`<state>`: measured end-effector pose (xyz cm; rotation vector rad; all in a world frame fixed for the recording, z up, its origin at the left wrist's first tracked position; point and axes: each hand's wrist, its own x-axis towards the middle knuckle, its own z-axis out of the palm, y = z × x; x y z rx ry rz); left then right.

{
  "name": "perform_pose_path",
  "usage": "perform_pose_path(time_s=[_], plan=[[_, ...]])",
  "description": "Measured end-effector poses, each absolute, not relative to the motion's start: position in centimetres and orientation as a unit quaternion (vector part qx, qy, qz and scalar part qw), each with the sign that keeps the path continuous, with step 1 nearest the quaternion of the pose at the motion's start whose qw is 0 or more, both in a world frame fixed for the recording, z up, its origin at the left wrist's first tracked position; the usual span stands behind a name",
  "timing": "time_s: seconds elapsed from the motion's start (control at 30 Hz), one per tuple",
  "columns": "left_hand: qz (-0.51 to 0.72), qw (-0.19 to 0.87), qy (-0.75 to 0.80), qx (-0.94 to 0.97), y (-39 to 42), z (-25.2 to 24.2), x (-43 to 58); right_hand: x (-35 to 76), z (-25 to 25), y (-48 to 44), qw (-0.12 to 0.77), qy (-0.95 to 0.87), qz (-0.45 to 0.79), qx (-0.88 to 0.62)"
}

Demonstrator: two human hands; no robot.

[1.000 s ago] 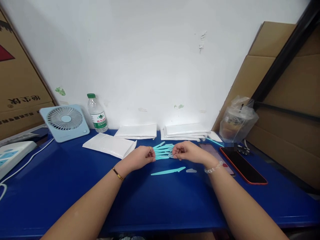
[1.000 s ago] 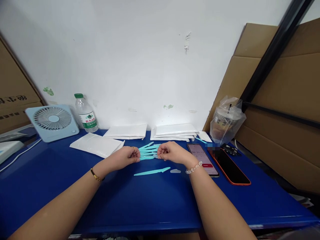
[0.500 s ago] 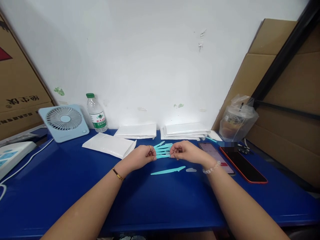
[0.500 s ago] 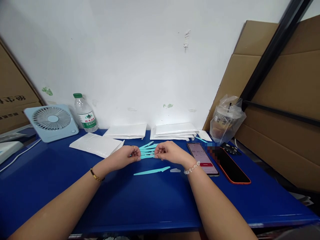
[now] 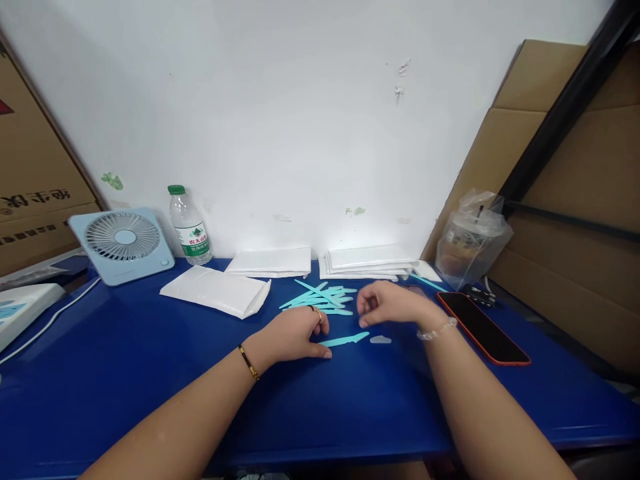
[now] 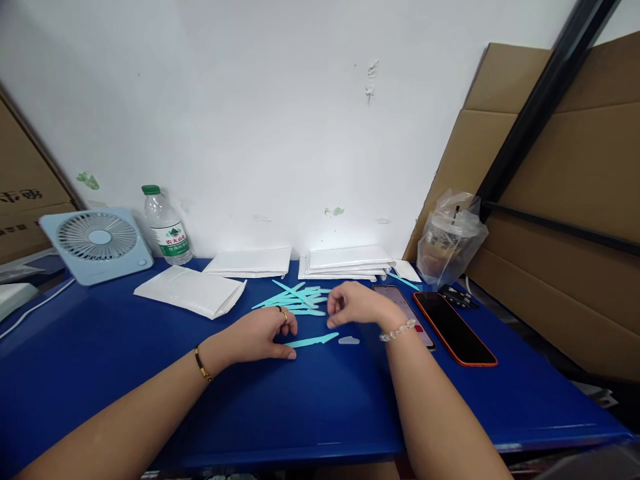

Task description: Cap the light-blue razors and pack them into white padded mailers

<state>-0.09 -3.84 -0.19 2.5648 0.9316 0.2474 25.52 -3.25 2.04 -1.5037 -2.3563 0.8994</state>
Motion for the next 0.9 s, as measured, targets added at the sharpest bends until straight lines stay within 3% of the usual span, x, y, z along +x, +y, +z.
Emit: perform_pose_path(time_s=[0.1, 0.2, 0.3, 0.4, 0.63, 0.73, 0.9], plan=[[0.075, 0.171, 0.343, 0.921, -4.0, -0.3, 0.3, 26.0, 2.4, -3.9, -0.037, -0.786, 0.318, -0.529], [0.082, 0.146, 0.362, 0.917, -3.7, -0.4, 0.1, 25.3, 1.9, -4.2, -0.037, -0.797, 0.273, -0.537], [0.098, 0.137, 0.384, 0.908, -3.3, -0.2, -0.4, 24.6, 1.4, -4.1, 0.018, -0.819, 0.276, -0.503], [0.120, 0.191, 0.392, 0.892, -2.9, 0.0, -1.0, 24.6, 1.7, -3.9, 0.095, -0.796, 0.332, -0.497], [0.211, 0.344, 0.400, 0.823, -2.1, 0.1, -1.5, 24.5, 2.7, -3.1, 0.512, -0.589, 0.426, -0.457], [0.220, 0.359, 0.404, 0.812, -2.0, 0.2, -1.4, 24.0, 2.4, -2.8, 0.562, -0.538, 0.442, -0.446], [0.223, 0.352, 0.416, 0.808, -2.1, 0.3, -1.2, 23.2, 1.8, -2.7, 0.554, -0.553, 0.444, -0.436]])
